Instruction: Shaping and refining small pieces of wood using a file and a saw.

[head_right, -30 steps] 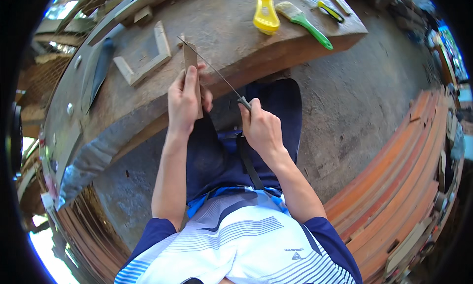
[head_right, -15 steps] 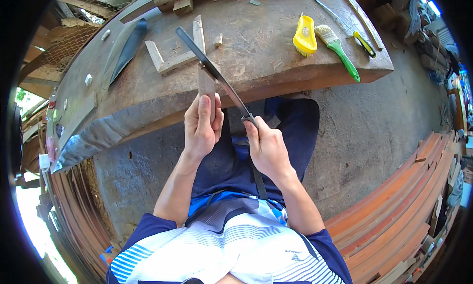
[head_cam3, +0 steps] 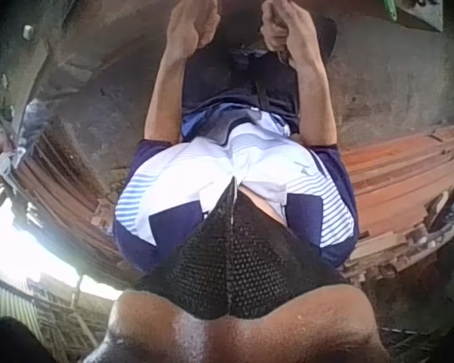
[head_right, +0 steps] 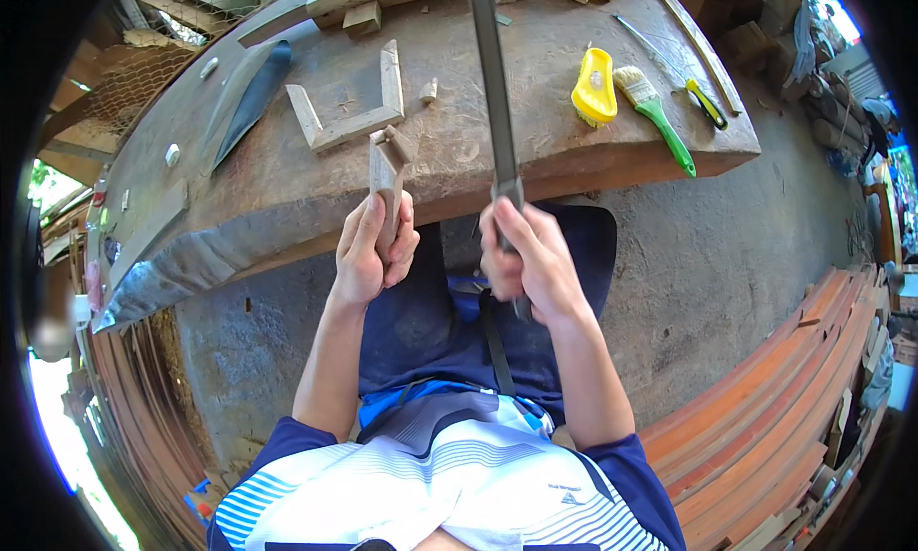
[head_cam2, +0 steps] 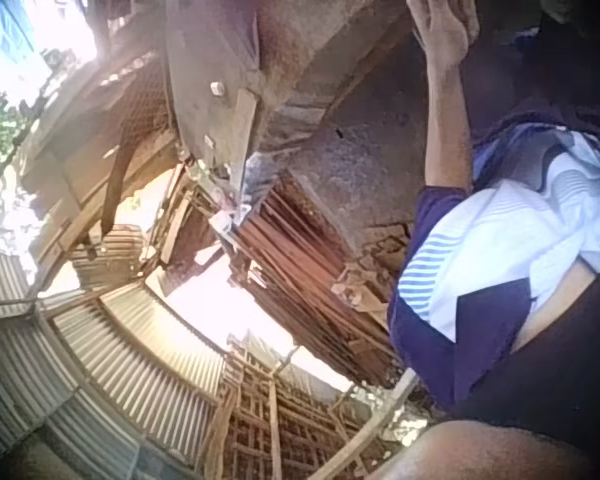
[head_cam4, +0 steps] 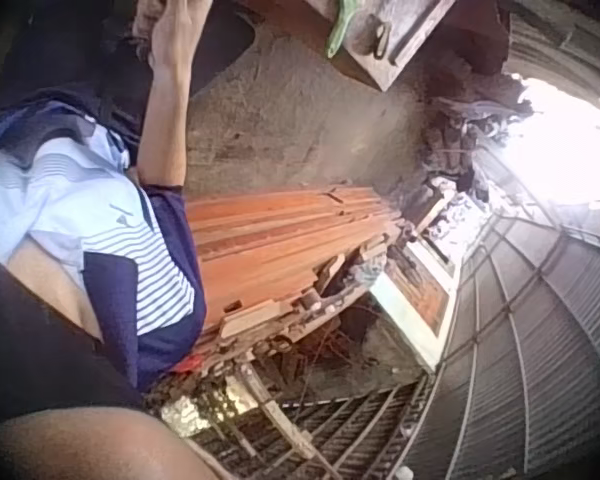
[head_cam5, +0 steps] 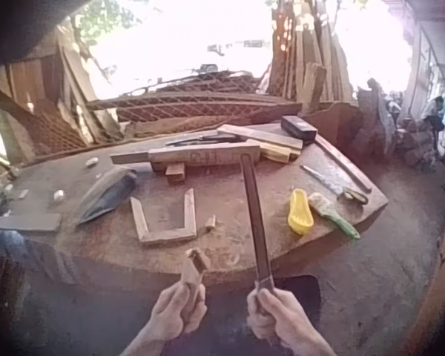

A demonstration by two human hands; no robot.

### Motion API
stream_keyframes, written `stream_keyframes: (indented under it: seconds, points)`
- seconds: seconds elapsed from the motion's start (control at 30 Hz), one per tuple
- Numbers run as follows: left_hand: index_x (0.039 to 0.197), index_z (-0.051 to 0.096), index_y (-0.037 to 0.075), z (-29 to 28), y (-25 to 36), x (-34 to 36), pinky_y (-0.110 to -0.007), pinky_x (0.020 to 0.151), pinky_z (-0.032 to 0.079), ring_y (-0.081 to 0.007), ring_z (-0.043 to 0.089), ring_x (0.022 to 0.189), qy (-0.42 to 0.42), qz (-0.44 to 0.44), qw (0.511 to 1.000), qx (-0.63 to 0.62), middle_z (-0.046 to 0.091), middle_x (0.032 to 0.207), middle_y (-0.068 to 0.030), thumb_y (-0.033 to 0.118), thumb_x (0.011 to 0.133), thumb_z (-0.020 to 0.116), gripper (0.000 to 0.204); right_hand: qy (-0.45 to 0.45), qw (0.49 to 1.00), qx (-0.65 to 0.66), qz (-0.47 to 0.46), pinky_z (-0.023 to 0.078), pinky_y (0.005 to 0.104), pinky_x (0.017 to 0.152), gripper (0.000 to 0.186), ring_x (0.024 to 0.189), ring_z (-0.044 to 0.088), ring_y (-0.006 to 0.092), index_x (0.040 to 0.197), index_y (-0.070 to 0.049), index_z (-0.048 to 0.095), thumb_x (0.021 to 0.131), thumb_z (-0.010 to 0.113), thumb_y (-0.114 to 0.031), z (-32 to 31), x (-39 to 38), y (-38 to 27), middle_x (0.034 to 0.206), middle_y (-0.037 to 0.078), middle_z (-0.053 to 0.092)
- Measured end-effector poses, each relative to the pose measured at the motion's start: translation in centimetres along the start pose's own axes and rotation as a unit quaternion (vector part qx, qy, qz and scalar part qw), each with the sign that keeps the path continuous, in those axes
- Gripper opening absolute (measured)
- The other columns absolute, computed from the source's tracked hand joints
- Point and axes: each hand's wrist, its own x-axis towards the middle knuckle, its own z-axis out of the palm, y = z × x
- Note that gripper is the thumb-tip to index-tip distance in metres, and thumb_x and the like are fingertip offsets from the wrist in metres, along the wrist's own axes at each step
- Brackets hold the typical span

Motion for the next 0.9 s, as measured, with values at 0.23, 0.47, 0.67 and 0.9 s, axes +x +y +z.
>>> stream_keyframes:
  seconds: [0.23,0.47,0.67,0.9]
  points:
    - [0.102,0.055,0.005,0.7,0.8,-1.2,-0.020,0.038,0.029,-0.0031,0.036,0.043,-0.033,-0.073,0.992,0.096,0.045,0.060,0.0017,0.042,0.115,0.036,0.044,0.061,0.960,-0.229,-0.151,0.030,0.0208,0.051,0.033,0.057,0.045,0.0001,0.109,0.000,0.068,0.094,0.083,-0.026,2.5,3.6,-1.4,0.068,-0.009,0.051]
    - [0.103,0.055,0.004,-0.8,0.5,-1.9,-0.021,0.038,0.028,-0.0046,0.034,0.045,-0.122,-0.117,0.986,-0.002,0.045,0.061,0.0019,0.050,0.113,0.037,0.050,0.008,0.999,0.050,-0.002,0.021,0.0230,0.042,0.019,0.048,0.032,-0.0001,0.094,-0.005,0.063,0.102,0.071,-0.020,2.6,2.8,-1.5,0.061,-0.010,0.041]
    - [0.103,0.054,0.003,-1.5,-0.3,-1.7,-0.021,0.036,0.025,-0.0047,0.035,0.045,-0.201,-0.116,0.960,-0.155,0.045,0.061,0.0019,0.051,0.113,0.035,0.052,-0.059,0.984,0.163,0.043,0.020,0.0243,0.040,0.025,0.046,0.029,0.0018,0.084,-0.007,0.057,0.104,0.067,-0.019,3.1,2.6,-0.7,0.058,-0.010,0.030]
    - [0.100,0.057,0.002,0.2,1.3,-1.5,-0.033,0.053,0.040,-0.0110,0.053,0.055,-0.021,-0.083,0.936,0.341,0.052,0.061,-0.0038,0.031,0.112,0.050,0.032,0.189,0.894,-0.360,-0.189,0.034,0.0219,0.048,0.016,0.054,0.045,0.0006,0.094,0.000,0.072,0.099,0.073,-0.016,3.4,2.4,0.2,0.065,-0.005,0.056]
